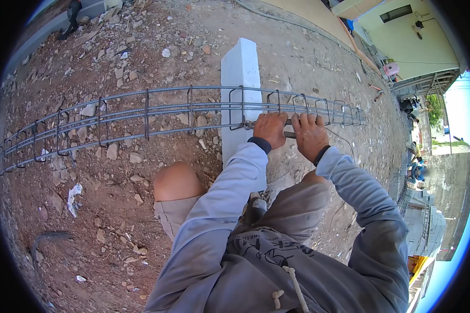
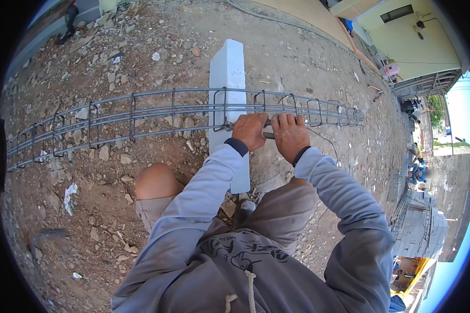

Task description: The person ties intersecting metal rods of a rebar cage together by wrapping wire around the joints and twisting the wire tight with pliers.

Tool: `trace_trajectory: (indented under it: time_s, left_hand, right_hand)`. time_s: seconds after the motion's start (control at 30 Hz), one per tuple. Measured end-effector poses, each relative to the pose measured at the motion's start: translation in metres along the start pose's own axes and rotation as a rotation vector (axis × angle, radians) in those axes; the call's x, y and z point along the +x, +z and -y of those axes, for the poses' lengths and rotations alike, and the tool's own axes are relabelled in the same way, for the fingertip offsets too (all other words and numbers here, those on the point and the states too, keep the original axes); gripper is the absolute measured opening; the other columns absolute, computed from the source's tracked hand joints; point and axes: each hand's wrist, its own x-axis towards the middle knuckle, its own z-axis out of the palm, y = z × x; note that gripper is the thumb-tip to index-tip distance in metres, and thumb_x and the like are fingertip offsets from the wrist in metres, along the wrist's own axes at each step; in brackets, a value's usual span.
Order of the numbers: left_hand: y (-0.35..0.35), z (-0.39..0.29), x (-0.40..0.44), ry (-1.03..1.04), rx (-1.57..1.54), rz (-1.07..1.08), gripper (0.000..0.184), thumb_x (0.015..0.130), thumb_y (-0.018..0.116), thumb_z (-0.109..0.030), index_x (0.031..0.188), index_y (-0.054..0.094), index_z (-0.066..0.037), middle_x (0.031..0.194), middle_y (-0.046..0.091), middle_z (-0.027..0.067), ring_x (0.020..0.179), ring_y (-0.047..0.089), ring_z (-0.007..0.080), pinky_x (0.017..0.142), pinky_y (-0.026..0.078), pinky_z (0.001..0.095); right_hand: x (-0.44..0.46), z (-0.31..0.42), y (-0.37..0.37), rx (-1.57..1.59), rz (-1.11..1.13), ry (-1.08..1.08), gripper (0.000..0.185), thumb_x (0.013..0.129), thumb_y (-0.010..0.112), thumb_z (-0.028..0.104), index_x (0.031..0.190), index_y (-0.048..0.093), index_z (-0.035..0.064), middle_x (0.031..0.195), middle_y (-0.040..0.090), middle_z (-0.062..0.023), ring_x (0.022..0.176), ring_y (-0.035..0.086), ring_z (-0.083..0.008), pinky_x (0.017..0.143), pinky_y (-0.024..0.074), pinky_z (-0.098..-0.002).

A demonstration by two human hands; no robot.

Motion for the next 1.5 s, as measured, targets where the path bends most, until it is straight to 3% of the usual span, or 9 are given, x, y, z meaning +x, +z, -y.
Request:
trace_trajectory:
  time_s: [0.1,0.13,0.23,0.3,0.57,0.77,1.07,1.37,1.5]
  left_hand:
    - [0.011,0.0,-0.013,0.066,0.089,-0.091,0.035,0.062,0.062,-0.002,0.096,0.057,-0.008,0.1,0.059,0.0095,0.1,0.056,0.0288,0.099,0.031,0.0495]
    - [0.01,-0.001,-0.017,0.044,0.1,0.001,0.043,0.062,0.062,-0.002,0.104,0.056,-0.009,0.11,0.056,0.0114,0.111,0.051,0.0303,0.106,0.021,0.0552]
    - [0.01,-0.011,-0.046,0.074,0.099,-0.165,0.057,0.061,0.062,-0.002,0.116,0.053,-0.011,0.123,0.049,0.0129,0.122,0.042,0.0314,0.107,0.018,0.0562]
    - [-0.008,-0.011,-0.062,0.044,0.079,-0.096,0.065,0.062,0.06,0.001,0.125,0.048,-0.01,0.129,0.044,0.0139,0.128,0.035,0.0325,0.107,0.02,0.0551]
    - [-0.052,0.05,-0.078,-0.345,0.144,-0.368,0.039,0.069,0.056,-0.003,0.108,0.059,-0.009,0.107,0.059,0.0171,0.101,0.054,0.0348,0.095,0.037,0.0453]
    - [-0.046,0.064,-0.072,-0.423,0.224,-0.323,0.032,0.072,0.057,-0.011,0.104,0.062,-0.01,0.101,0.062,0.0176,0.099,0.057,0.0338,0.096,0.036,0.0459]
    - [-0.038,0.064,-0.075,-0.378,0.415,-0.304,0.028,0.077,0.06,-0.018,0.104,0.063,-0.01,0.106,0.062,0.0154,0.105,0.055,0.0316,0.104,0.03,0.0445]
    - [-0.04,0.09,-0.068,-0.365,0.249,-0.264,0.024,0.076,0.06,-0.014,0.099,0.066,-0.012,0.1,0.065,0.0156,0.096,0.059,0.0326,0.094,0.038,0.042]
    - [-0.04,0.09,-0.066,-0.394,0.2,-0.269,0.024,0.075,0.061,-0.014,0.099,0.066,-0.013,0.1,0.065,0.0153,0.097,0.058,0.0325,0.094,0.038,0.0419]
  right_hand:
    - [-0.006,0.001,0.012,0.167,0.143,0.016,0.04,0.077,0.056,0.018,0.111,0.052,-0.0016,0.094,0.058,-0.017,0.088,0.059,-0.0294,0.08,0.0466,-0.0423]
    - [-0.008,0.002,0.02,0.288,0.179,0.013,0.035,0.078,0.056,0.014,0.108,0.052,-0.0043,0.08,0.059,-0.0187,0.066,0.062,-0.0291,0.062,0.0514,-0.0384]
    - [0.004,-0.01,0.016,1.029,1.044,0.252,0.032,0.082,0.057,0.015,0.105,0.053,-0.0056,0.076,0.06,-0.0186,0.057,0.062,-0.0275,0.051,0.0519,-0.0371]
    - [-0.022,-0.007,0.026,1.606,1.16,0.443,0.027,0.084,0.058,0.017,0.101,0.054,-0.0041,0.075,0.063,-0.014,0.054,0.062,-0.0228,0.048,0.0531,-0.0357]
    - [-0.072,0.102,0.039,2.055,0.456,0.702,0.02,0.084,0.059,0.015,0.088,0.058,-0.0041,0.066,0.059,-0.0092,0.049,0.057,-0.0181,0.044,0.0468,-0.0307]
    - [-0.046,0.138,0.062,1.606,0.416,0.649,0.016,0.087,0.057,0.017,0.089,0.056,0.0013,0.067,0.058,-0.0069,0.049,0.057,-0.0176,0.046,0.0464,-0.0304]
    - [-0.07,0.088,0.03,2.233,0.425,0.781,0.02,0.085,0.059,0.017,0.088,0.055,-0.0028,0.067,0.057,-0.0098,0.05,0.056,-0.0174,0.043,0.045,-0.0307]
    - [-0.055,0.133,0.047,1.284,0.159,0.571,0.033,0.084,0.058,0.025,0.095,0.055,-0.0058,0.08,0.062,-0.0249,0.076,0.064,-0.0377,0.068,0.0498,-0.0444]
    - [-0.047,0.129,0.047,1.326,0.19,0.55,0.033,0.083,0.056,0.027,0.096,0.056,-0.0034,0.084,0.062,-0.0272,0.084,0.059,-0.0445,0.074,0.0462,-0.0487]
